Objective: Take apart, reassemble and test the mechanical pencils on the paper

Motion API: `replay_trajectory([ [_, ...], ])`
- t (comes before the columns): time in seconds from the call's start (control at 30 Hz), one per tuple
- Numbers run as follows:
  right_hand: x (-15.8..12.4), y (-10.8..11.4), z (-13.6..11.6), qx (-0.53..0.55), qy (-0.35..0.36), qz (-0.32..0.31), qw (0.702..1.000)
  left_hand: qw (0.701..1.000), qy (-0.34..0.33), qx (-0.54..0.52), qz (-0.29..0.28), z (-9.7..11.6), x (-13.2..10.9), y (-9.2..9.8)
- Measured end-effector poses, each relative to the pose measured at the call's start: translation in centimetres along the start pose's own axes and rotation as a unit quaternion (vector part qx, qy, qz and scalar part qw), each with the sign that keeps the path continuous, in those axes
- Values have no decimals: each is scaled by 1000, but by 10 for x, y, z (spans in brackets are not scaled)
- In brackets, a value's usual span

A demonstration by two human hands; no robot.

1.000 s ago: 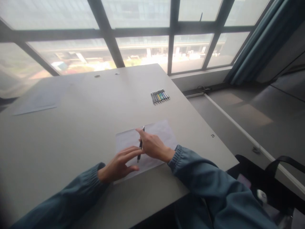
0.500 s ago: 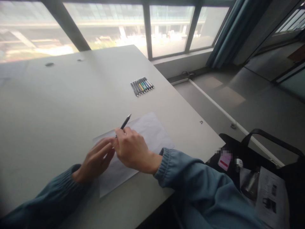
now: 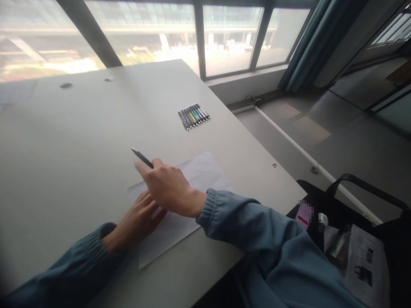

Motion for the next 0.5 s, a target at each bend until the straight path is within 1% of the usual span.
replay_trajectory([
  [0.07, 15, 7, 8, 25, 10, 30, 999, 1000, 7, 8, -15, -2, 0, -3],
  [0.1, 26, 13, 20, 36, 11, 53, 998, 1000, 11, 11, -26, -2, 0, -4],
  [0.13, 39, 19, 37, 40, 2, 80, 996, 999, 15, 13, -37, -3, 1, -5],
  [0.2, 67, 34, 87, 30, -42, 131, 990, 998, 21, 15, -53, -2, 1, -5],
  [0.27, 92, 53, 151, 5, -123, 177, 976, 998, 26, 17, -58, -2, 0, -4],
  [0.33, 108, 71, 211, -26, -201, 207, 957, 998, 30, 16, -61, -2, 0, -4],
  [0.37, 112, 78, 236, -42, -234, 213, 948, 997, 31, 15, -62, -2, 0, -4],
  [0.43, 117, 84, 275, -62, -290, 206, 933, 997, 33, 13, -65, -1, 0, -4],
  [0.5, 121, 81, 298, -69, -319, 179, 928, 997, 34, 10, -65, -1, 1, -4],
])
Point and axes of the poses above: each hand's wrist, its own x-axis towards the middle knuckle, its own y-axis out of the back of the hand, z = x × y, the point moved 7 cm from there along x, towards the middle knuckle, and after that the axes turned 3 degrees about -z, right-handed, at the moved point
